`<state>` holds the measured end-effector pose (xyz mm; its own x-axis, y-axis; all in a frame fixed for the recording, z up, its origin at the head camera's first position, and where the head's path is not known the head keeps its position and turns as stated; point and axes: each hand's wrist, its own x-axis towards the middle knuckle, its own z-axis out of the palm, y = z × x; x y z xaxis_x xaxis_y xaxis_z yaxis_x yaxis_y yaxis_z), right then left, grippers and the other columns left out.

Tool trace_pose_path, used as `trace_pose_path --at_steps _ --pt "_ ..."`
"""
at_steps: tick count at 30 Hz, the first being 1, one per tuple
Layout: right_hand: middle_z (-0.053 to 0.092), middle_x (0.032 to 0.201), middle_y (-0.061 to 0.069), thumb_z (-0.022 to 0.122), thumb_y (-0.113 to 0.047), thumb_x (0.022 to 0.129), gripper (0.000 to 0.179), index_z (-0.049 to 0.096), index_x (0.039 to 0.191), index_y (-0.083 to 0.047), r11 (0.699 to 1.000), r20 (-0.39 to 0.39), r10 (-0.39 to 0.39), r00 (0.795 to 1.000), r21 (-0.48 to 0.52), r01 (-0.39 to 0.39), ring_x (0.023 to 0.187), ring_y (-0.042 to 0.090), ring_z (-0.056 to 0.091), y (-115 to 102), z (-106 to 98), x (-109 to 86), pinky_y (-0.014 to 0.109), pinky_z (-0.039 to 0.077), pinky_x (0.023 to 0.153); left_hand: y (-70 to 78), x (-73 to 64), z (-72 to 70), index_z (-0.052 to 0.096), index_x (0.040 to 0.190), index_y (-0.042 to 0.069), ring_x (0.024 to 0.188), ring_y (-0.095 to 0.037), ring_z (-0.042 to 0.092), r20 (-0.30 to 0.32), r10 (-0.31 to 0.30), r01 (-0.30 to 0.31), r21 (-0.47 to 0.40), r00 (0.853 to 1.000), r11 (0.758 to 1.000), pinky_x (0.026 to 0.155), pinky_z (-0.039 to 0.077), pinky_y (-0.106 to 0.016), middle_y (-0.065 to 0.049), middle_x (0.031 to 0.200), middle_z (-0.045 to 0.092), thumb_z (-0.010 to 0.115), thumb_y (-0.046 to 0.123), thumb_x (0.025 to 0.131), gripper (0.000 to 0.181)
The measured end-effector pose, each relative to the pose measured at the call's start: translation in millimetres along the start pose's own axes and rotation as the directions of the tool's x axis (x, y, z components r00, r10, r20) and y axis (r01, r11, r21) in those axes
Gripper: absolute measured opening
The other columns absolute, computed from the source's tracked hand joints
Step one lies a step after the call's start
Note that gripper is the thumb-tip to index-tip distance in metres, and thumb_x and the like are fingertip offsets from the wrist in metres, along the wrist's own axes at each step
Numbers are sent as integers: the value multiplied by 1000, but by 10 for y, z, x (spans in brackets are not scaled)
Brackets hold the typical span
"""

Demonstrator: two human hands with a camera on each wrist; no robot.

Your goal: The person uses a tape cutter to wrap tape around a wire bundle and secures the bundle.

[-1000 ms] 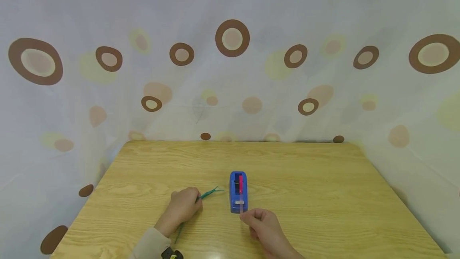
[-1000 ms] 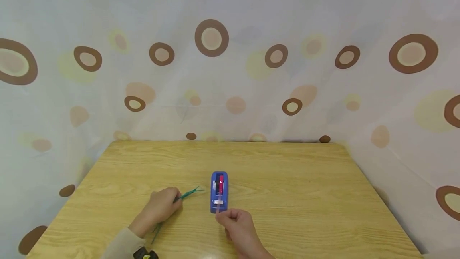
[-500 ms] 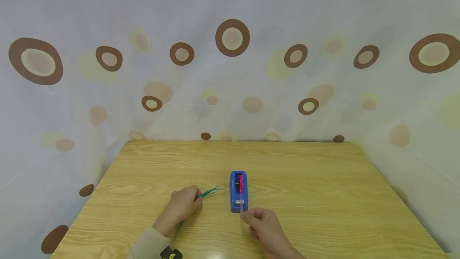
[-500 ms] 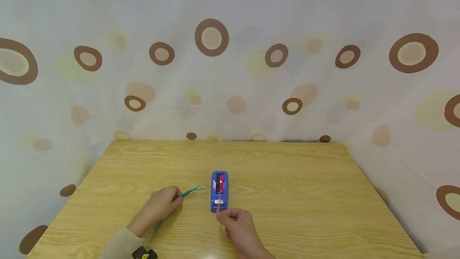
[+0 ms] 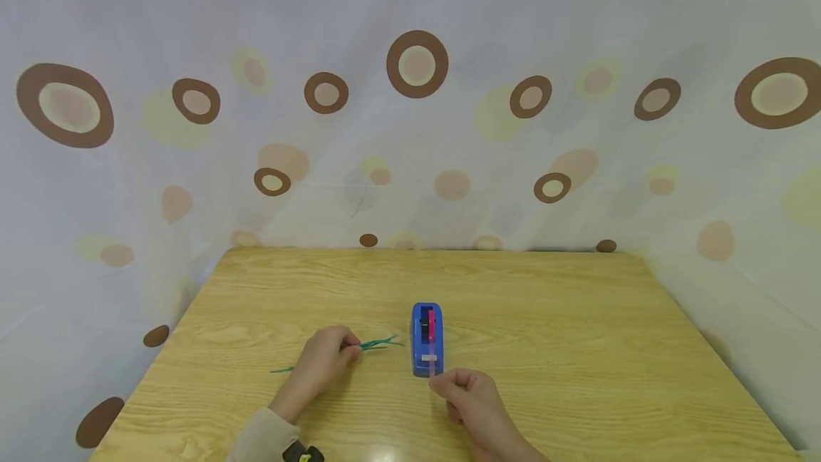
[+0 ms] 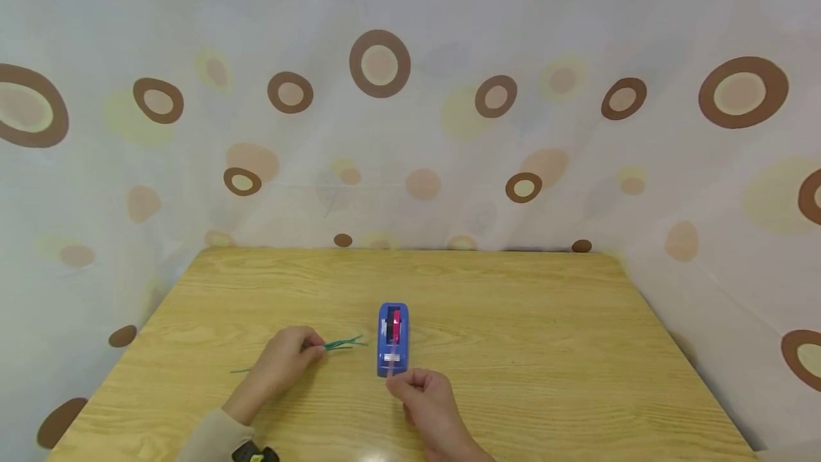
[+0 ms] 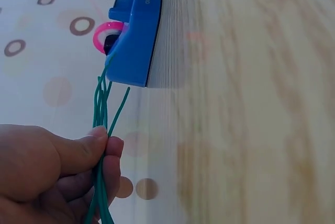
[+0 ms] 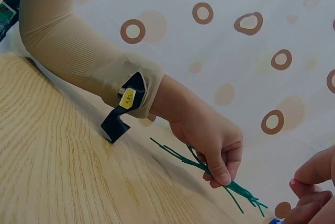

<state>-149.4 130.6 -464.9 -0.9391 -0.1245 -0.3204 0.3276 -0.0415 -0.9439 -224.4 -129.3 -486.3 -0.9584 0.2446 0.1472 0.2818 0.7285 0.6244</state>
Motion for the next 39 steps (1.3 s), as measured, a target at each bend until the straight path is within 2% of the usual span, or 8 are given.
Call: trace_pose_path --at_steps 6,14,33,39 --pt "43 62 -4 69 -20 93 18 66 86 -4 1000 -6 -4 1000 -11 4 57 12 38 0 0 5 24 32 52 15 5 -5 72 81 11 73 -9 60 -16 -21 20 -29 1000 999 66 52 -28 6 79 67 74 7 87 8" --pt "43 62 -4 69 -21 93 19 65 85 -5 1000 -11 -12 1000 -11 12 57 12 38 -8 -1 2 25 32 52 58 5 -42 74 77 13 70 -7 61 -38 -2 1 -47 999 999 61 51 -24 6 76 69 78 7 84 10" --pt "46 69 -4 70 -18 92 18 67 90 0 999 -23 -22 999 31 22 58 11 37 -64 12 -38 25 32 54 177 15 -50 75 73 18 65 -4 59 -28 39 -41 -84 999 996 57 49 -24 9 73 68 78 12 84 13" --pt "47 70 -4 69 -17 92 17 68 92 0 999 -24 -19 1000 32 19 58 12 37 -71 15 -50 25 33 55 206 8 -25 75 73 15 65 -5 59 -9 45 -46 -87 999 995 57 49 -25 9 72 68 78 11 85 12"
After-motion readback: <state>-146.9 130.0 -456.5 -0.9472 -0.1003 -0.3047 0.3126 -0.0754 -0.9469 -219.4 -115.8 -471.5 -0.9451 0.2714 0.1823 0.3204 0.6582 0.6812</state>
